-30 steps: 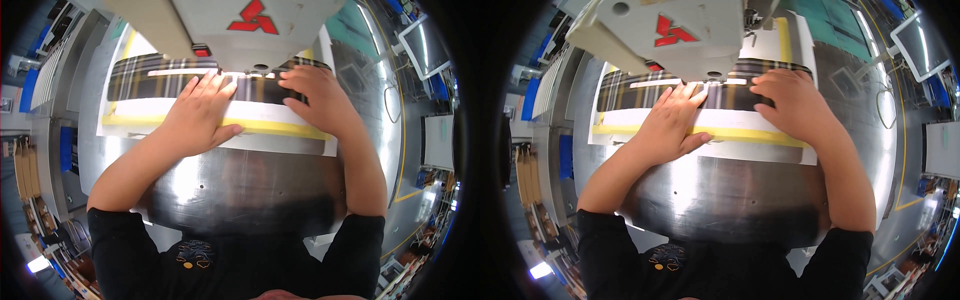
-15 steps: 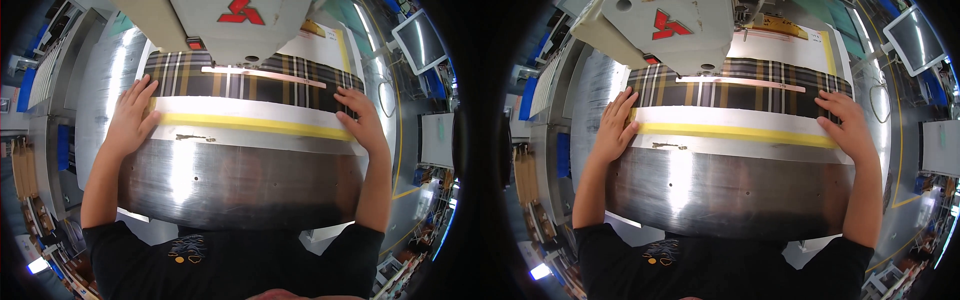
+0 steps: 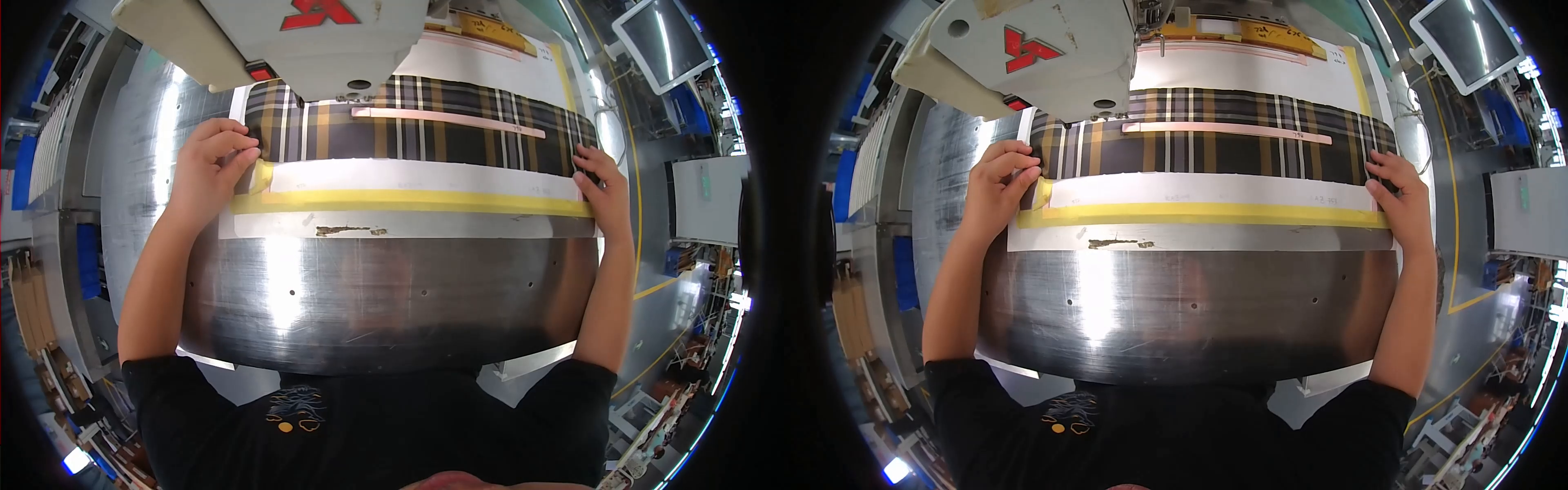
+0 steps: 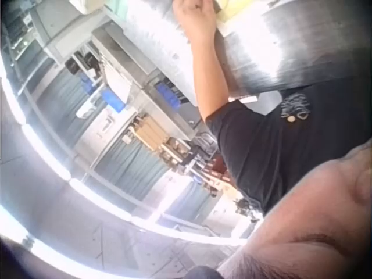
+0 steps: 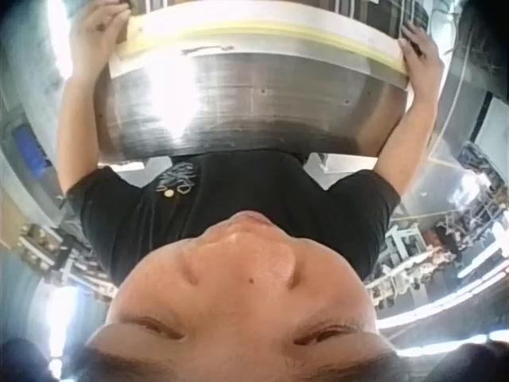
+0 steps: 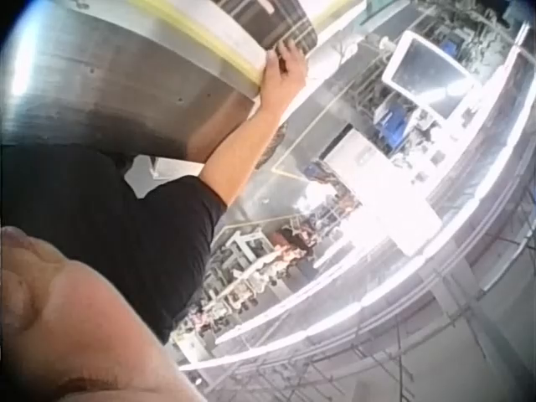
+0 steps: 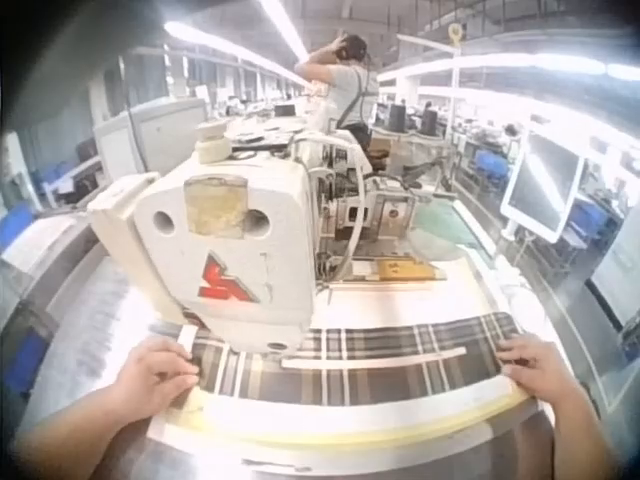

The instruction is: Sewing zippers or decorative strips onto plaid fabric pieces using an industrial sewing machine.

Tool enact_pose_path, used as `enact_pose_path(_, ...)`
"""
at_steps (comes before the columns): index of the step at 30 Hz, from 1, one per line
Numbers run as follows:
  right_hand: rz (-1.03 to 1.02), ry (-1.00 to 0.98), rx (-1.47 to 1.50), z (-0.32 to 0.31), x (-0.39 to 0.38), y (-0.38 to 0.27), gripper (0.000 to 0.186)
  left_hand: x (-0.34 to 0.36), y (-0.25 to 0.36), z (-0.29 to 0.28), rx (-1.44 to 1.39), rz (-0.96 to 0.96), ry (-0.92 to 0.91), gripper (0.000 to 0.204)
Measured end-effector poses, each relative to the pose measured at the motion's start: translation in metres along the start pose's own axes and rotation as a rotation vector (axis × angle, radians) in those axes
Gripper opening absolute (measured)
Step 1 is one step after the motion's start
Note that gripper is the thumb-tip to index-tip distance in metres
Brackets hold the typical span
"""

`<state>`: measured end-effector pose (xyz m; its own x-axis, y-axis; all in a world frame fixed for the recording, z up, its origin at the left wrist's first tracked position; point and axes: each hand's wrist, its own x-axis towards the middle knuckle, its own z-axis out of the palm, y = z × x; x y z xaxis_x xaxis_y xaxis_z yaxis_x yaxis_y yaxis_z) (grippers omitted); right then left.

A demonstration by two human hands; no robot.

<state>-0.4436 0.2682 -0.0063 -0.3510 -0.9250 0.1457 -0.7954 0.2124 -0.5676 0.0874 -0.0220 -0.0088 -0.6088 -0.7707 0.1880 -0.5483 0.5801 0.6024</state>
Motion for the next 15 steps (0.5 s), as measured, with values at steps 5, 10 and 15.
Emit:
enact_pose_path(5, 0.035, 0.068, 0.054, -0.001, 0.004, 0.002, 0.020, 0.004, 0.004, -0.001, 0.031, -0.014, 0.033, 0.007)
enact_pose_path(10, 0.121, 0.175, 0.181, -0.009, 0.007, -0.008, 0.011, -0.006, 0.015, -0.010, 0.025, -0.003, 0.141, 0.006)
enact_pose_path(15, 0.034, -0.001, 0.087, -0.048, -0.042, -0.037, 0.012, -0.041, 0.029, -0.042, -0.103, 0.071, -0.045, 0.010)
